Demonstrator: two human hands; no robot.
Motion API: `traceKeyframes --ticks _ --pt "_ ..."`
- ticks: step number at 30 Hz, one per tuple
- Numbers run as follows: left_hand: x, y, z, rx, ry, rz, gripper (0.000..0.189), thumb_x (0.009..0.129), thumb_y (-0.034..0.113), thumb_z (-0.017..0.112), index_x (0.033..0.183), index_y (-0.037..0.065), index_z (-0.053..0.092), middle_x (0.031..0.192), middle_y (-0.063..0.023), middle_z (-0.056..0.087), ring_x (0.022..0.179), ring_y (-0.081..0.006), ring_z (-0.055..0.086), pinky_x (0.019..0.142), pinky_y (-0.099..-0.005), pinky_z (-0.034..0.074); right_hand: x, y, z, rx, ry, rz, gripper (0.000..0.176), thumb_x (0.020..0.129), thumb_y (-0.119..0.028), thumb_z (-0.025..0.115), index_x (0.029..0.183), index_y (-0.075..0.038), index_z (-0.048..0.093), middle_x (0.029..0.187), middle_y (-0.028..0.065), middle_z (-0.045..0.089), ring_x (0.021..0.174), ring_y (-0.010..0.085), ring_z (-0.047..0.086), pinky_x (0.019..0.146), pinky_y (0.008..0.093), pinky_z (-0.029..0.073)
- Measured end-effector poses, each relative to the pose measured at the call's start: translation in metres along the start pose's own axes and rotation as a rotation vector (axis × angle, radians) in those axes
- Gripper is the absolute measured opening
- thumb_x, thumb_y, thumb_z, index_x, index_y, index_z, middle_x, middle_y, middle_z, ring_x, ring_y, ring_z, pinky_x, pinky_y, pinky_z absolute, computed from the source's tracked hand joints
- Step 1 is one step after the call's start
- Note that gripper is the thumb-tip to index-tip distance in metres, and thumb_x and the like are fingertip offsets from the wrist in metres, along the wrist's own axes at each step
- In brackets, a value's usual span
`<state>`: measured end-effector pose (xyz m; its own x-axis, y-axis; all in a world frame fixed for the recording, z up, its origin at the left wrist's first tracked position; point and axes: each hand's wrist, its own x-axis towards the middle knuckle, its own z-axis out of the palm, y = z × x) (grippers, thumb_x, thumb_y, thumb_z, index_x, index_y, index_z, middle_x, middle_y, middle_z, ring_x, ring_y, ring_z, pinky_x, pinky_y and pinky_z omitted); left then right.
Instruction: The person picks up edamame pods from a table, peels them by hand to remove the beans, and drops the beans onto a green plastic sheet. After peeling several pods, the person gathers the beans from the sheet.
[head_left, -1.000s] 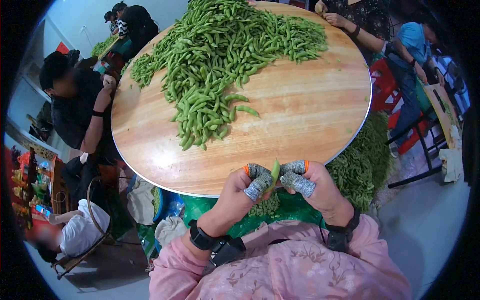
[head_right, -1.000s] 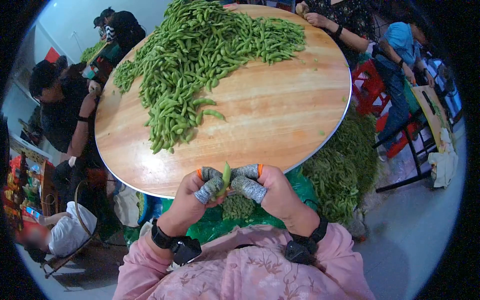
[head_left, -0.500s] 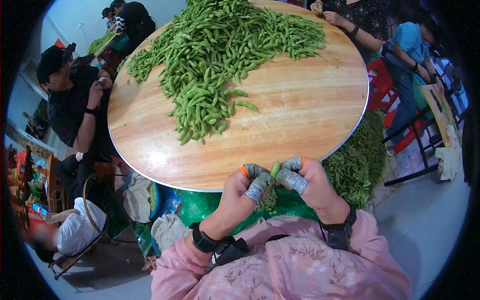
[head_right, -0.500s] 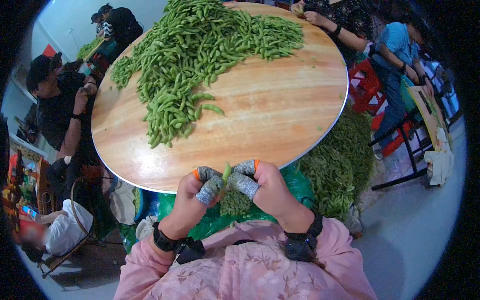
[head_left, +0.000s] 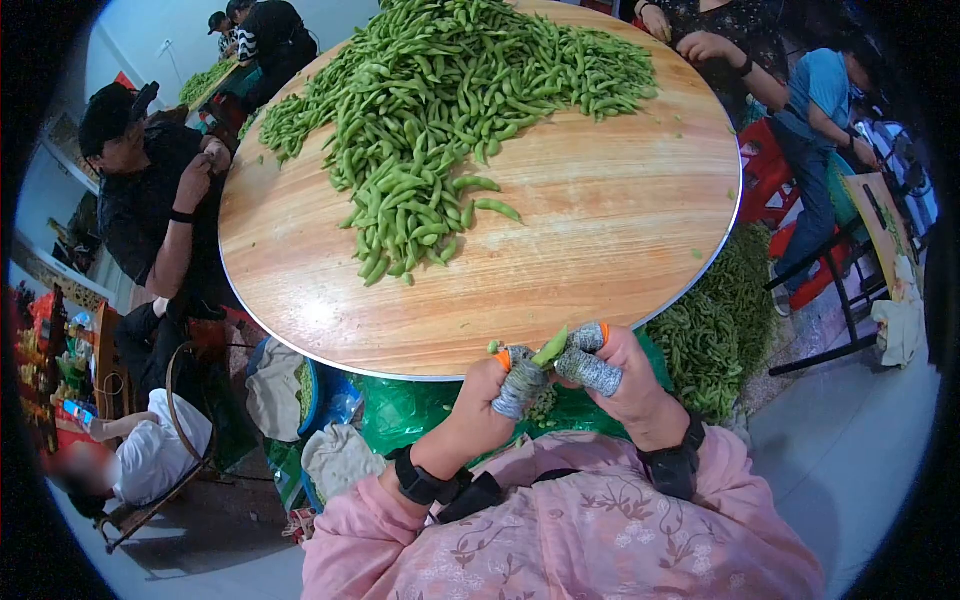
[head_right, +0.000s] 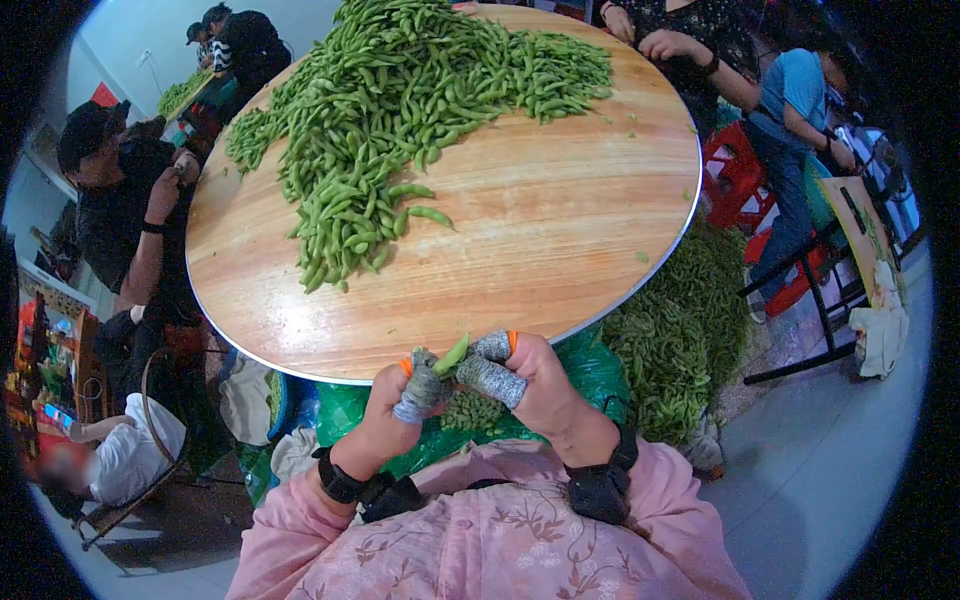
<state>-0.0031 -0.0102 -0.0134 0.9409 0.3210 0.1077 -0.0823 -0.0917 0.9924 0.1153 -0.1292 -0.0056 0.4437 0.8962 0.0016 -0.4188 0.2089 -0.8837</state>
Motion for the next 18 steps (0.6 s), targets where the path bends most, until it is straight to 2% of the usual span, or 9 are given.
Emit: traceKeyframes --ticks 1,3,4,6,7,9,12,15,18 --pt "-0.002 -0.002 0.001 0.000 0.000 0.000 0.022 0.084 0.026 0.051 0.087 0.003 0.053 0.066 -0.0013 0.051 0.054 -0.0124 0.047 0.049 -0.0221 0.037 0.000 0.003 0.000 0.001 0.000 0.000 0.013 0.078 -0.011 0.059 0.083 0.000 0.058 0.077 0.0027 0.059 0.067 0.0088 0.054 0.060 0.0208 0.042" --pt "-0.005 -0.006 0.002 -0.603 0.084 -0.362 0.011 0.083 0.011 0.049 0.084 0.001 0.054 0.062 -0.0047 0.049 0.057 -0.0129 0.047 0.052 -0.0244 0.038 0.001 0.009 -0.001 0.015 -0.010 -0.033 0.012 0.078 -0.010 0.058 0.085 0.000 0.058 0.079 0.0039 0.060 0.069 0.0095 0.055 0.062 0.0216 0.043" --pt "-0.004 -0.004 0.002 -0.604 0.084 -0.363 0.011 0.083 0.011 0.049 0.084 0.001 0.054 0.062 -0.0047 0.049 0.057 -0.0129 0.047 0.052 -0.0244 0.038 0.001 0.009 -0.004 0.016 -0.010 -0.033 0.012 0.078 -0.010 0.058 0.085 0.000 0.058 0.079 0.0039 0.060 0.069 0.0095 0.055 0.062 0.0216 0.043" --pt "0.001 0.003 0.001 -0.108 0.028 -0.079 0.025 0.088 0.028 0.047 0.085 0.004 0.052 0.068 0.0033 0.050 0.059 -0.0057 0.045 0.050 -0.0188 0.036 0.002 0.009 -0.010 -0.134 -0.019 0.019 0.012 0.078 -0.008 0.057 0.085 0.001 0.058 0.080 0.0038 0.060 0.071 0.0097 0.055 0.064 0.0218 0.044" --pt "0.002 0.006 0.002 -0.108 0.030 -0.080 0.025 0.088 0.028 0.047 0.085 0.004 0.052 0.068 0.0033 0.050 0.059 -0.0057 0.045 0.050 -0.0188 0.036 0.003 0.007 -0.010 -0.133 -0.020 0.021 0.012 0.078 -0.008 0.057 0.085 0.001 0.058 0.080 0.0038 0.060 0.071 0.0097 0.055 0.064 0.0218 0.044" --pt "0.004 0.013 0.002 0.304 0.022 -0.014 0.022 0.088 0.025 0.047 0.083 0.004 0.052 0.068 0.0036 0.049 0.060 -0.0053 0.045 0.050 -0.0183 0.035 0.003 0.000 -0.008 -0.290 -0.032 0.085 0.009 0.079 -0.003 0.055 0.086 0.002 0.059 0.080 0.0015 0.060 0.073 0.0071 0.053 0.066 0.0213 0.042" --pt "0.007 0.012 0.000 -0.096 -0.025 -0.035 0.020 0.084 0.018 0.051 0.079 -0.001 0.056 0.059 0.0014 0.048 0.053 -0.0085 0.042 0.049 -0.0215 0.036 0.001 -0.008 -0.006 -0.305 -0.087 0.010 0.009 0.078 -0.003 0.056 0.085 0.002 0.059 0.079 0.0021 0.060 0.072 0.0071 0.052 0.065 0.0219 0.042" --pt "0.006 0.013 -0.011 -0.243 -0.094 -0.232 0.022 0.085 0.020 0.051 0.077 0.000 0.055 0.058 0.0012 0.047 0.053 -0.0077 0.041 0.049 -0.0220 0.035 0.003 -0.004 -0.007 -0.176 -0.122 -0.019 0.009 0.078 -0.003 0.057 0.084 0.003 0.058 0.079 0.0020 0.060 0.073 0.0069 0.053 0.065 0.0221 0.042" --pt "0.003 0.007 -0.009 -0.145 -0.044 -0.214 0.019 0.084 0.016 0.049 0.074 0.001 0.054 0.058 0.0009 0.046 0.054 -0.0075 0.040 0.049 -0.0227 0.035 0.004 -0.003 -0.005 -0.220 -0.105 0.014 0.008 0.077 -0.002 0.057 0.083 0.003 0.058 0.075 0.0009 0.058 0.069 0.0062 0.051 0.063 0.0217 0.042"
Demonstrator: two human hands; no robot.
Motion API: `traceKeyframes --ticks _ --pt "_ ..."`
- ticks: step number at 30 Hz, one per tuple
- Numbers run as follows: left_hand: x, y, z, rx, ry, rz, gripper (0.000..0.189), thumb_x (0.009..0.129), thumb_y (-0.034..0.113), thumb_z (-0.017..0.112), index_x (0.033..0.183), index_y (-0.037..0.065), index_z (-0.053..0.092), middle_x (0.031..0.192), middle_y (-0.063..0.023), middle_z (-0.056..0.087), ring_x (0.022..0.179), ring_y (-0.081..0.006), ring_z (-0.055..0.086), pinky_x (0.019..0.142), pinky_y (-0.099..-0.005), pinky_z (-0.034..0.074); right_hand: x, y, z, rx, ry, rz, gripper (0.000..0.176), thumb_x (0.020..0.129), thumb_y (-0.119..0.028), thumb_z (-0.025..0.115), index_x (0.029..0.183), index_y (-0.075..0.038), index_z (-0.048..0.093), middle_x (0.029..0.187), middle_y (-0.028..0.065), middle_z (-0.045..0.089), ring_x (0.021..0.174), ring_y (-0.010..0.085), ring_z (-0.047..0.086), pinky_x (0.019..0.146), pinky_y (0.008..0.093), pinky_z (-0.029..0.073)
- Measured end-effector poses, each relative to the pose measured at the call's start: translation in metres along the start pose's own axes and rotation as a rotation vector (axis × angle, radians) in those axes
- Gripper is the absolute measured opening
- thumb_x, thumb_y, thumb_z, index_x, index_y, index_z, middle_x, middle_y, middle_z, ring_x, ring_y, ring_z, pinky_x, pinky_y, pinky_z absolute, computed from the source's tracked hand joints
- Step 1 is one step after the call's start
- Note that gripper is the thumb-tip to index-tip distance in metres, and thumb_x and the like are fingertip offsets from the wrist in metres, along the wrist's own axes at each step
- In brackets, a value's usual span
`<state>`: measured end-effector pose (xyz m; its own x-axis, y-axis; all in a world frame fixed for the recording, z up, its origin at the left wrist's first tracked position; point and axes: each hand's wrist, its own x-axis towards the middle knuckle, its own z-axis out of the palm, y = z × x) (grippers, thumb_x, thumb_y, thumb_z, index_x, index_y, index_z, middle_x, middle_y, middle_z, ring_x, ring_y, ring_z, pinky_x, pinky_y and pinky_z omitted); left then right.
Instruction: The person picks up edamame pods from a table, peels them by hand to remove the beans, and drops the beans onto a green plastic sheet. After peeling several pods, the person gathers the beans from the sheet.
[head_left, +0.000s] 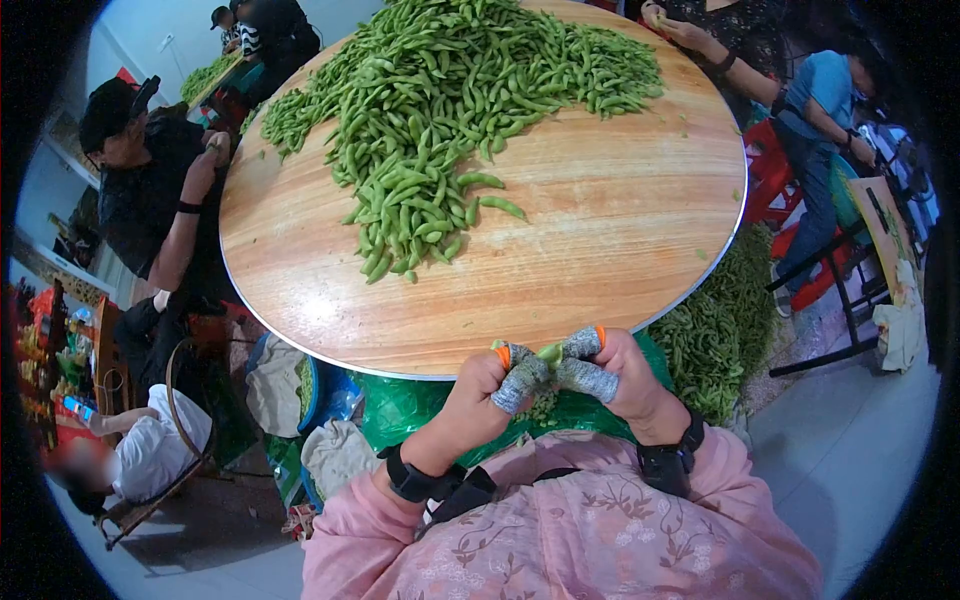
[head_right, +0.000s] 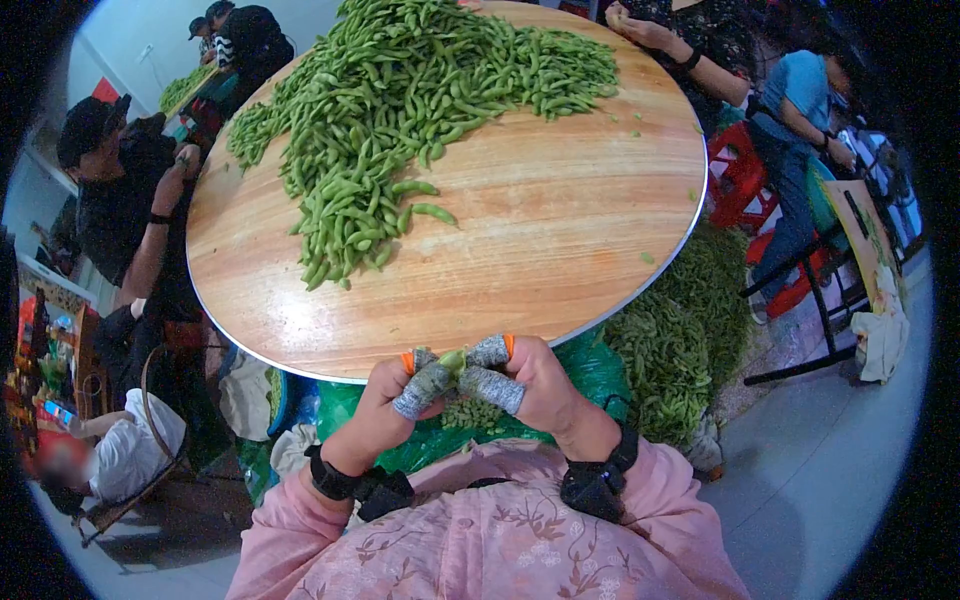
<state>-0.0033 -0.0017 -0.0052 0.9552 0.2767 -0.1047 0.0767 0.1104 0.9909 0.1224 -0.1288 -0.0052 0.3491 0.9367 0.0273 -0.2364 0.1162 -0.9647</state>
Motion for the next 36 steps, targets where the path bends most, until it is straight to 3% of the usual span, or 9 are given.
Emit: traceKeyframes --ticks 3,10,13,15,22,28,30,34,36 --pt "0.000 -0.009 0.009 0.033 0.172 0.071 0.014 0.081 0.010 0.046 0.075 0.000 0.053 0.060 -0.0001 0.047 0.057 -0.0082 0.042 0.051 -0.0241 0.037 0.001 0.007 0.000 -0.217 0.016 -0.012 0.007 0.077 -0.002 0.056 0.082 0.002 0.058 0.070 -0.0006 0.056 0.065 0.0054 0.049 0.059 0.0216 0.041" --pt "-0.001 0.000 0.000 0.350 0.030 0.173 0.012 0.083 0.013 0.051 0.086 0.001 0.051 0.072 0.0016 0.049 0.065 -0.0065 0.044 0.058 -0.0198 0.038 0.001 0.009 -0.005 -0.331 0.122 -0.020 0.006 0.076 -0.001 0.056 0.080 0.003 0.057 0.066 -0.0012 0.055 0.062 0.0050 0.047 0.056 0.0215 0.040" --pt "-0.002 0.016 0.000 0.164 0.090 -0.018 0.014 0.081 0.011 0.054 0.087 0.000 0.051 0.073 0.0014 0.050 0.066 -0.0075 0.045 0.060 -0.0207 0.039 -0.001 0.004 -0.002 -0.341 0.142 -0.016 0.006 0.075 -0.001 0.056 0.080 0.003 0.057 0.068 -0.0005 0.056 0.063 0.0049 0.047 0.056 0.0218 0.041" --pt "0.003 0.015 -0.001 0.410 0.002 0.005 0.015 0.081 0.013 0.055 0.087 -0.001 0.051 0.072 0.0012 0.050 0.066 -0.0073 0.045 0.061 -0.0207 0.039 -0.002 0.000 0.002 -0.311 0.049 0.038 0.006 0.074 0.000 0.055 0.079 0.002 0.058 0.068 0.0000 0.056 0.063 0.0049 0.047 0.056 0.0221 0.041" --pt "0.012 0.009 -0.006 0.234 -0.209 -0.023 0.011 0.081 0.011 0.053 0.085 0.000 0.053 0.072 0.0006 0.052 0.067 -0.0073 0.047 0.059 -0.0223 0.040 -0.006 0.000 -0.009 -0.298 0.015 0.032 0.005 0.073 0.001 0.054 0.075 0.002 0.058 0.064 0.0000 0.056 0.060 0.0043 0.046 0.055 0.0215 0.040" --pt "0.025 0.019 0.002 0.628 -0.171 -0.025 0.019 0.072 0.002 0.047 0.090 0.000 0.054 0.073 -0.0148 0.058 0.067 -0.0207 0.057 0.060 -0.0303 0.043 -0.014 -0.004 -0.023 -0.550 0.015 0.004 0.008 0.068 0.000 0.054 0.075 0.000 0.058 0.062 0.0085 0.055 0.058 0.0081 0.049 0.055 0.0253 0.041" --pt "0.038 0.029 -0.006 0.879 -0.158 0.147 0.023 0.070 0.004 0.048 0.092 0.002 0.055 0.069 -0.0205 0.056 0.064 -0.0301 0.057 0.058 -0.0347 0.043 -0.028 -0.017 -0.046 -0.759 0.056 0.017 0.012 0.070 0.002 0.053 0.081 0.002 0.059 0.069 0.0066 0.060 0.063 0.0107 0.055 0.057 0.0243 0.043" --pt "0.093 0.043 -0.031 1.355 0.216 0.194 0.020 0.074 0.013 0.053 0.092 0.006 0.057 0.065 -0.0170 0.057 0.064 -0.0329 0.057 0.055 -0.0410 0.044 -0.064 -0.015 -0.108 -1.245 0.388 0.221 0.015 0.067 0.004 0.050 0.080 0.004 0.058 0.068 0.0103 0.059 0.061 0.0135 0.055 0.056 0.0253 0.043" --pt "0.124 0.032 -0.051 1.460 0.279 0.252 0.018 0.074 0.013 0.053 0.090 0.006 0.057 0.067 -0.0160 0.058 0.066 -0.0326 0.057 0.056 -0.0413 0.044 -0.075 -0.017 -0.117 -1.189 0.471 0.213 0.015 0.067 0.004 0.052 0.081 0.004 0.058 0.070 0.0134 0.060 0.062 0.0179 0.056 0.058 0.0275 0.044"
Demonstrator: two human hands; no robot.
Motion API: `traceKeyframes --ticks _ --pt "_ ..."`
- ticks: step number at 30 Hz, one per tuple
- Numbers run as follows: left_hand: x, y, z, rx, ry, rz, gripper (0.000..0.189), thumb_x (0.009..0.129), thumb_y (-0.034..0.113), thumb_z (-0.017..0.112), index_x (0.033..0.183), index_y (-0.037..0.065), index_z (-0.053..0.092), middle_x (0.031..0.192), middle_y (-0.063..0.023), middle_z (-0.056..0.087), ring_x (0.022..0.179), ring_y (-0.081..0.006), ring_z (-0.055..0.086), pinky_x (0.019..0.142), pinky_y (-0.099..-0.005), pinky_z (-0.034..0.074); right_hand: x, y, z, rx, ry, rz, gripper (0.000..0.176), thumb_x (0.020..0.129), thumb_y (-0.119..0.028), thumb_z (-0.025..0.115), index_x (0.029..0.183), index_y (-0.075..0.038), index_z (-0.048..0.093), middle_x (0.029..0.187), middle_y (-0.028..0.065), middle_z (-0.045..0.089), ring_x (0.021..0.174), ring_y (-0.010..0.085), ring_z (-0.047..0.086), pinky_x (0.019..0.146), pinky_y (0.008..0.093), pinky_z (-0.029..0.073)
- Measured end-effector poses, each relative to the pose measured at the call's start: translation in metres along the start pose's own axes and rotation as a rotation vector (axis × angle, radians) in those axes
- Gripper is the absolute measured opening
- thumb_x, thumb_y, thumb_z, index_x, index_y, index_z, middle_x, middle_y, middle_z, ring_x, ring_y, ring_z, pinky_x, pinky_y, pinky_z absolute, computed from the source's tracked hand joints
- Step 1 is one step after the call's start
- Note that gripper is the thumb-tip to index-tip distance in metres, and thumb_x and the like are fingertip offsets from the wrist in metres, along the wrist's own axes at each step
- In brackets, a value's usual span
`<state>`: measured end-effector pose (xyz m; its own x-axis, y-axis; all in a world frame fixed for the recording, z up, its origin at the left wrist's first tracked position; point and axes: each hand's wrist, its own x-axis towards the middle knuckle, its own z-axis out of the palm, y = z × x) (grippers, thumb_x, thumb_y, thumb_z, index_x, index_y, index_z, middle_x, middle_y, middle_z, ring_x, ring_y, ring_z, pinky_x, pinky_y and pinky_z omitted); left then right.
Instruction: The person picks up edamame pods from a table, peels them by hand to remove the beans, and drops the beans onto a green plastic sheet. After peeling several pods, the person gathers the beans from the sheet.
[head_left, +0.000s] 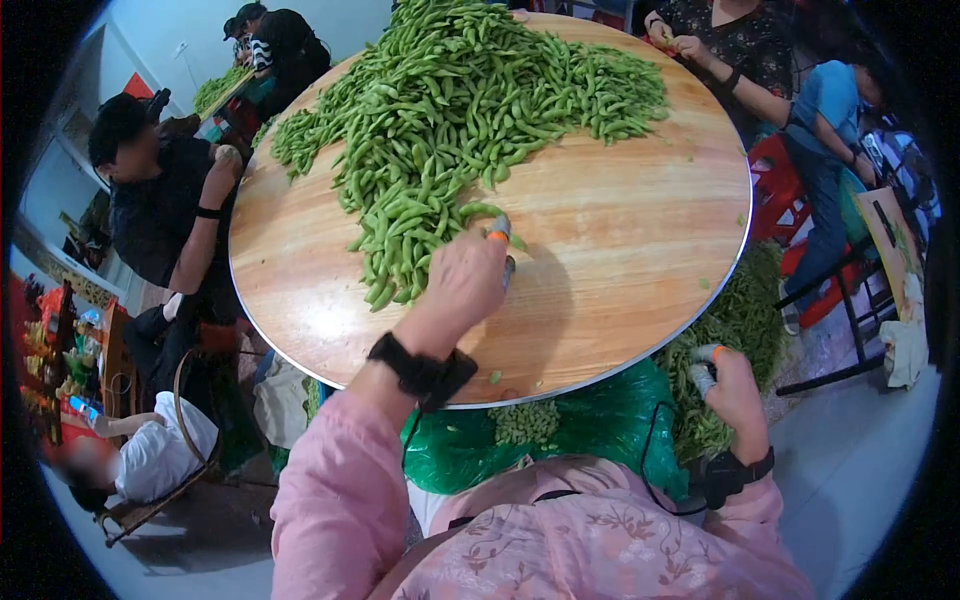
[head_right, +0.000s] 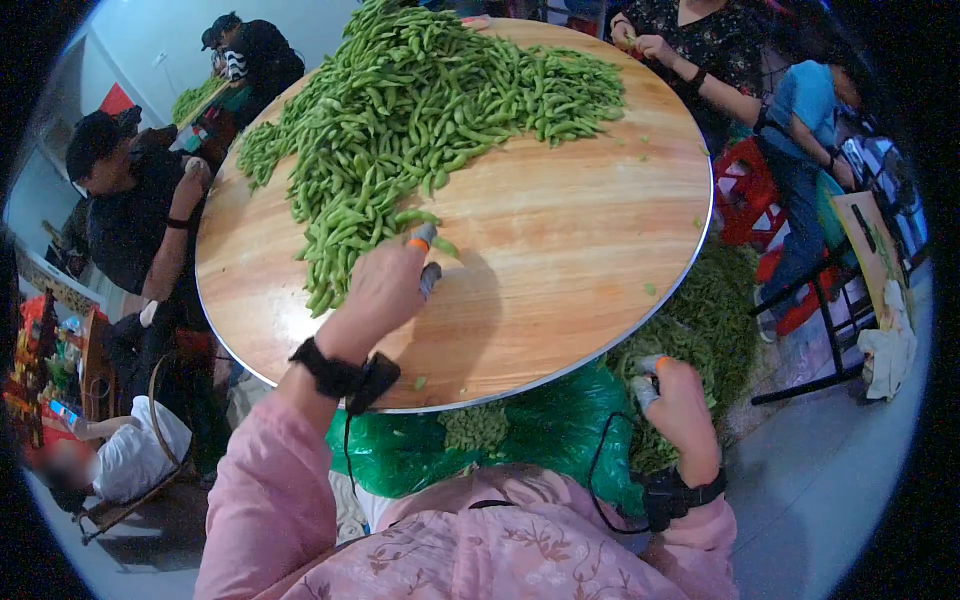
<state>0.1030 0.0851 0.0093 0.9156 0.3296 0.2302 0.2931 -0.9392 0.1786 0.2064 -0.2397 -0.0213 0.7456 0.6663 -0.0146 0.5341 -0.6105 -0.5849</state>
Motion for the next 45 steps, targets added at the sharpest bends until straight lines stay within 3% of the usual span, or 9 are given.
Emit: traceKeyframes --ticks 2,9,14,19,23,33,38,40,45 --pt "0.018 -0.015 0.015 0.162 0.059 0.059 0.013 0.071 0.010 0.053 0.083 0.004 0.056 0.071 -0.0154 0.059 0.069 -0.0321 0.058 0.058 -0.0414 0.044 -0.002 0.002 -0.003 0.057 0.057 0.052 0.016 0.067 0.003 0.053 0.081 0.003 0.059 0.072 0.0166 0.060 0.063 0.0222 0.058 0.060 0.0297 0.045" --pt "0.010 0.001 0.002 0.113 -0.065 0.045 0.007 0.069 0.004 0.049 0.072 0.002 0.055 0.068 -0.0202 0.057 0.066 -0.0321 0.058 0.055 -0.0395 0.045 0.010 -0.048 0.013 0.629 -0.006 -0.073 0.013 0.074 -0.001 0.059 0.086 0.003 0.059 0.078 0.0047 0.062 0.072 0.0104 0.056 0.066 0.0242 0.045" --pt "-0.056 0.038 -0.024 -1.177 -0.316 -0.346 0.016 0.085 0.022 0.051 0.079 0.007 0.054 0.061 0.0049 0.048 0.052 -0.0023 0.040 0.045 -0.0168 0.030 0.021 -0.087 0.038 0.893 -0.101 -0.157 0.015 0.077 -0.002 0.059 0.090 0.003 0.059 0.082 0.0038 0.062 0.076 0.0097 0.056 0.070 0.0227 0.044" --pt "-0.097 0.058 -0.021 -1.538 -0.305 -0.324 0.015 0.086 0.020 0.051 0.083 0.005 0.053 0.064 0.0041 0.049 0.054 -0.0034 0.042 0.047 -0.0167 0.031 0.022 -0.111 0.045 1.162 -0.330 -0.065 0.014 0.081 -0.006 0.056 0.092 0.001 0.059 0.079 -0.0010 0.059 0.068 0.0056 0.051 0.062 0.0197 0.041" --pt "-0.103 0.060 -0.021 -1.462 -0.270 -0.258 0.014 0.085 0.017 0.051 0.084 0.004 0.053 0.066 0.0041 0.049 0.057 -0.0032 0.043 0.049 -0.0168 0.033 0.017 -0.114 0.046 1.266 -0.425 -0.054 0.011 0.083 -0.011 0.054 0.087 -0.003 0.061 0.071 -0.0051 0.055 0.058 0.0025 0.042 0.053 0.0176 0.034" --pt "-0.105 0.057 -0.030 -1.208 -0.315 -0.113 0.014 0.086 0.012 0.049 0.086 -0.001 0.055 0.068 0.0035 0.050 0.060 -0.0054 0.042 0.055 -0.0194 0.036 0.014 -0.116 0.053 1.228 -0.435 -0.046 0.009 0.082 -0.008 0.053 0.082 -0.002 0.060 0.070 -0.0033 0.055 0.060 0.0034 0.045 0.055 0.0184 0.037" --pt "-0.105 0.057 -0.025 -1.249 -0.353 -0.161 0.014 0.083 0.013 0.053 0.087 0.000 0.055 0.064 -0.0012 0.053 0.059 -0.0089 0.047 0.054 -0.0228 0.039 0.013 -0.121 0.060 1.102 -0.267 -0.106 0.005 0.080 -0.002 0.053 0.079 0.001 0.058 0.071 -0.0016 0.056 0.066 0.0050 0.049 0.060 0.0210 0.041" --pt "-0.110 0.067 -0.026 -0.623 -0.159 -0.030 0.016 0.078 0.014 0.058 0.087 0.001 0.055 0.065 -0.0090 0.056 0.059 -0.0176 0.053 0.052 -0.0272 0.041 0.011 -0.123 0.057 1.080 -0.245 -0.105 0.006 0.080 -0.003 0.053 0.079 0.001 0.058 0.071 -0.0018 0.056 0.065 0.0048 0.049 0.059 0.0208 0.041" --pt "-0.116 0.062 -0.007 -0.303 0.092 0.169 0.017 0.075 0.013 0.060 0.086 0.002 0.054 0.069 -0.0141 0.057 0.061 -0.0258 0.056 0.053 -0.0294 0.043 0.012 -0.115 0.056 0.951 -0.372 -0.065 0.009 0.081 -0.007 0.053 0.080 0.001 0.058 0.071 -0.0024 0.056 0.064 0.0044 0.048 0.058 0.0199 0.040"
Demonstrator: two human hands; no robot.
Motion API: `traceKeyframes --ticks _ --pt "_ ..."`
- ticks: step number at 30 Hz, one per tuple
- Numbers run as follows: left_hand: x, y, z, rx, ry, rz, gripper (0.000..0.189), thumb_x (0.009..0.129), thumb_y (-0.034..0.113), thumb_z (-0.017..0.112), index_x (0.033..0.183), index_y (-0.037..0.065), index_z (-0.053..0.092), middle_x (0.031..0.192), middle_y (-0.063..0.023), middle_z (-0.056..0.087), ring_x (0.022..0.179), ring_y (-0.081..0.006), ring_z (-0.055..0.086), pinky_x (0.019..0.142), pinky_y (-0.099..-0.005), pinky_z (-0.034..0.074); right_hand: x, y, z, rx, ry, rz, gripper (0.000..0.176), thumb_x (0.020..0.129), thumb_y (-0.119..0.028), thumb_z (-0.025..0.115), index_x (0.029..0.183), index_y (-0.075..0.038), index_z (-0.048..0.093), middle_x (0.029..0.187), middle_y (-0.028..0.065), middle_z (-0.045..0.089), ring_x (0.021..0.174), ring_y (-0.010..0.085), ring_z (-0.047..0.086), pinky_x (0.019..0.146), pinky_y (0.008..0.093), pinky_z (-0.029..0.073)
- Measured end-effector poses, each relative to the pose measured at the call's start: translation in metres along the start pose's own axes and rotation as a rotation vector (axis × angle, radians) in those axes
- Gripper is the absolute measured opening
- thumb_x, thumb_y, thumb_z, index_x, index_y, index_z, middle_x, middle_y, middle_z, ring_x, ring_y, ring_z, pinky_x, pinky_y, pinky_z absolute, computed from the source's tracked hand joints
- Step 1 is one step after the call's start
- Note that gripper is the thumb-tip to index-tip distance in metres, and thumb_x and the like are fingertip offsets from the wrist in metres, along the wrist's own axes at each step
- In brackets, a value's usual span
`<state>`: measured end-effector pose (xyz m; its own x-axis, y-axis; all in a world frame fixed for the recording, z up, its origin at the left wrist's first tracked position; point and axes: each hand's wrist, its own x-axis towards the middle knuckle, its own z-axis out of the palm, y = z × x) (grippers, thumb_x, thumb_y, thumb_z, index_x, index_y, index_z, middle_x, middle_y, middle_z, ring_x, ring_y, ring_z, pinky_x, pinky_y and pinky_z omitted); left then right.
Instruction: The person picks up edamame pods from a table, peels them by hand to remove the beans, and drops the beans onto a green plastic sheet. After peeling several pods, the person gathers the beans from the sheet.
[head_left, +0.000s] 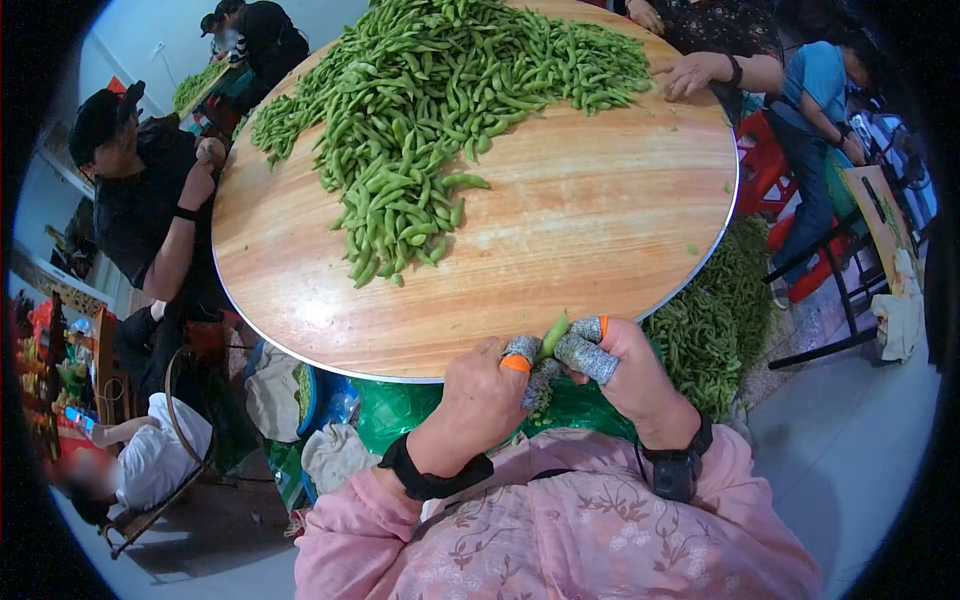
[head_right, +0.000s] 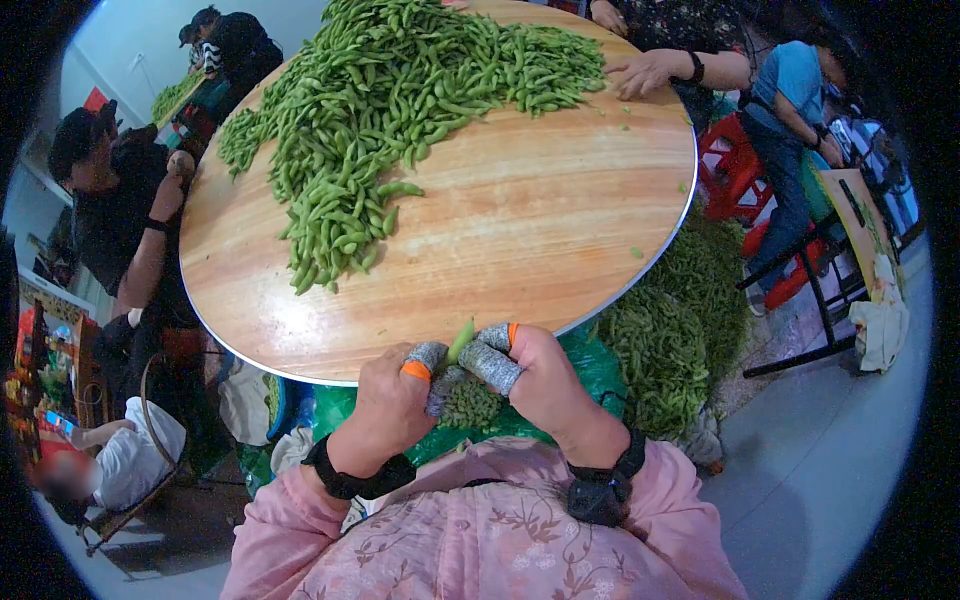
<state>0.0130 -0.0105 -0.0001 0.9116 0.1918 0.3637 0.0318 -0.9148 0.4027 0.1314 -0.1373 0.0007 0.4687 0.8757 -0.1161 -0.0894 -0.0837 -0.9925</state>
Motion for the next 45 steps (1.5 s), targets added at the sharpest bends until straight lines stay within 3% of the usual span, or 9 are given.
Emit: traceKeyframes --ticks 5,10,16,20,30,35,38,41,45 --pt "0.000 0.001 0.001 -0.455 -0.016 -0.073 0.013 0.073 0.010 0.057 0.084 0.004 0.055 0.064 -0.0112 0.055 0.058 -0.0259 0.055 0.051 -0.0330 0.042 -0.003 0.007 0.007 0.325 -0.023 -0.090 0.012 0.082 -0.009 0.053 0.085 0.001 0.058 0.075 -0.0014 0.057 0.068 0.0059 0.050 0.061 0.0203 0.041" --pt "-0.015 -0.005 0.011 -1.375 -0.035 -0.605 0.017 0.087 0.017 0.047 0.082 0.002 0.053 0.067 0.0033 0.053 0.059 -0.0064 0.045 0.049 -0.0229 0.038 -0.001 0.015 0.009 0.375 -0.056 -0.165 0.010 0.082 -0.006 0.053 0.085 0.001 0.058 0.078 -0.0002 0.058 0.071 0.0062 0.051 0.063 0.0210 0.041" --pt "0.000 -0.001 -0.004 -0.692 -0.085 -0.300 0.018 0.084 0.016 0.050 0.077 0.001 0.055 0.061 -0.0031 0.052 0.053 -0.0101 0.046 0.049 -0.0246 0.038 0.001 0.002 0.005 0.126 -0.051 -0.106 0.007 0.081 -0.003 0.052 0.081 0.002 0.057 0.074 0.0004 0.058 0.070 0.0054 0.051 0.062 0.0205 0.041" --pt "0.007 -0.007 -0.022 -1.005 -0.220 -0.282 0.023 0.085 0.023 0.051 0.071 0.004 0.052 0.058 0.0033 0.046 0.054 -0.0059 0.040 0.049 -0.0196 0.033 0.003 0.003 0.004 0.146 -0.113 -0.136 0.006 0.079 -0.002 0.054 0.080 0.002 0.057 0.073 0.0012 0.058 0.069 0.0059 0.051 0.061 0.0205 0.042" --pt "-0.010 -0.012 -0.002 -1.001 -0.189 -0.417 0.017 0.085 0.017 0.046 0.077 0.003 0.051 0.066 0.0017 0.047 0.062 -0.0049 0.041 0.055 -0.0192 0.034 0.002 0.008 0.012 0.036 -0.049 -0.116 0.007 0.077 -0.001 0.055 0.082 0.003 0.058 0.072 -0.0013 0.057 0.066 0.0041 0.048 0.058 0.0201 0.041" --pt "-0.011 -0.022 -0.019 -0.616 -0.341 -0.281 0.013 0.084 0.012 0.048 0.083 0.000 0.051 0.072 0.0009 0.049 0.068 -0.0057 0.043 0.062 -0.0211 0.038 0.002 0.015 0.007 -0.123 -0.002 -0.124 0.007 0.076 -0.001 0.056 0.082 0.003 0.058 0.068 -0.0013 0.055 0.062 0.0038 0.046 0.056 0.0211 0.040" --pt "-0.004 -0.013 -0.029 -0.934 -0.212 -0.504 0.015 0.083 0.016 0.053 0.082 0.001 0.051 0.070 0.0013 0.050 0.067 -0.0046 0.043 0.059 -0.0205 0.038 0.001 0.014 0.011 -0.195 0.007 -0.122 0.008 0.075 0.000 0.055 0.082 0.002 0.058 0.067 -0.0006 0.056 0.062 0.0042 0.046 0.055 0.0217 0.040" --pt "0.002 -0.012 -0.023 -0.721 -0.331 -0.436 0.018 0.081 0.018 0.058 0.080 0.001 0.052 0.068 0.0026 0.050 0.064 -0.0042 0.044 0.056 -0.0200 0.039 0.002 0.004 0.013 -0.233 -0.065 -0.133 0.009 0.074 0.001 0.055 0.082 0.002 0.059 0.068 0.0001 0.057 0.062 0.0045 0.046 0.055 0.0221 0.040" --pt "0.003 -0.013 -0.020 -0.975 -0.317 -0.418 0.014 0.080 0.012 0.057 0.080 -0.002 0.053 0.062 -0.0005 0.052 0.059 -0.0045 0.043 0.052 -0.0215 0.038 0.000 0.006 0.007 -0.059 -0.128 -0.080 0.008 0.073 0.001 0.056 0.080 0.002 0.058 0.065 0.0007 0.057 0.062 0.0044 0.046 0.056 0.0221 0.040"
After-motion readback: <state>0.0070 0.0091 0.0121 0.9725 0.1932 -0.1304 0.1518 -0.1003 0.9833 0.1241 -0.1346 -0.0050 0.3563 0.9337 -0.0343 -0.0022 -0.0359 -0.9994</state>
